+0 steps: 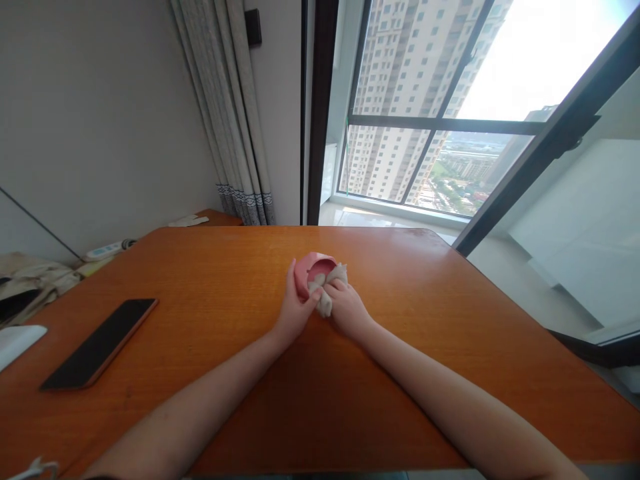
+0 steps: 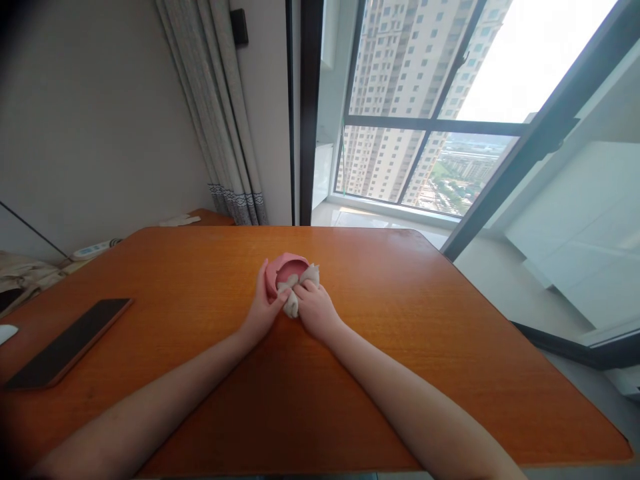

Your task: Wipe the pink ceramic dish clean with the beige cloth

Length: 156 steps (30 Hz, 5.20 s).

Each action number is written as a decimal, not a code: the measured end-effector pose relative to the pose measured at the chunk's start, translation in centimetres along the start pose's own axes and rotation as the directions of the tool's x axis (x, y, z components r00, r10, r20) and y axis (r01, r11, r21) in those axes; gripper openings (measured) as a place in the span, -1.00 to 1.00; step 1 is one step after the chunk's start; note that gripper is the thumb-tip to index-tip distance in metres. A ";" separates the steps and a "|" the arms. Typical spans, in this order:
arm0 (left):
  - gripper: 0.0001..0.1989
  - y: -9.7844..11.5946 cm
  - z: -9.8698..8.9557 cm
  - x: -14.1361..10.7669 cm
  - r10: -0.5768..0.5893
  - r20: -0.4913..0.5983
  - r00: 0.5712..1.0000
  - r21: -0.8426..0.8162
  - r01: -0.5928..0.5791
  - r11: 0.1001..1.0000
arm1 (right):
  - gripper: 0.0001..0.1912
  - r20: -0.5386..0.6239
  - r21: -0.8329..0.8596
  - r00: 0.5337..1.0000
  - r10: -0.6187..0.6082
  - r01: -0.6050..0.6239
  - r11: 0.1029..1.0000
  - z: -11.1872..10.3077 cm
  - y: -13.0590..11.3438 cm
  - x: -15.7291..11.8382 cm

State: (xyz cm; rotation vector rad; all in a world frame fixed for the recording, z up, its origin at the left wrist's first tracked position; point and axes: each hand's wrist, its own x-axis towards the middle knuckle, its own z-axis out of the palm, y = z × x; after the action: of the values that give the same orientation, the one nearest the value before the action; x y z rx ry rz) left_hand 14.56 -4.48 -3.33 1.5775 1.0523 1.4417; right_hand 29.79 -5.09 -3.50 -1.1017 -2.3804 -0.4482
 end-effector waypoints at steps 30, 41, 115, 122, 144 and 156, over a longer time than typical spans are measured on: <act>-0.23 -0.5 -3.1 2.1 -0.018 0.216 0.976 0.008 0.016 1.000 | -0.80 0.159 -0.023 0.956 -0.245 0.252 0.967 -3.8 0.4 0.6; -0.21 -0.6 -1.0 0.6 -0.006 0.161 0.987 -0.122 0.026 0.992 | -0.84 0.078 -0.114 0.989 -0.123 0.132 0.985 -3.3 -0.2 0.1; -0.47 0.7 -2.6 2.4 -0.075 0.208 0.975 -0.037 0.084 0.996 | -0.78 0.062 0.155 0.975 -0.212 0.201 0.967 -2.8 1.6 0.2; -0.27 0.6 -1.0 0.6 -0.153 0.105 0.983 -0.037 0.158 0.987 | -0.82 0.051 0.161 0.993 -0.106 0.096 0.982 -1.8 0.6 -0.3; -0.59 -0.2 -0.5 0.6 -0.159 -0.035 0.987 -0.099 0.155 0.983 | -0.87 0.034 0.170 0.998 -0.051 0.045 0.984 -2.2 -0.5 0.3; -0.42 -0.6 -0.4 0.5 -0.141 -0.031 0.990 -0.101 0.137 0.985 | -0.87 0.026 0.086 0.998 -0.057 0.055 0.995 -1.7 -0.2 0.0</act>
State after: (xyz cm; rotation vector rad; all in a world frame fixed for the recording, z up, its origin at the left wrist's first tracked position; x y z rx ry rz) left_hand 14.17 -3.78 -3.66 1.3842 1.0751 1.4117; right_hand 30.12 -5.99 -2.06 -1.0119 -2.4363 -0.3488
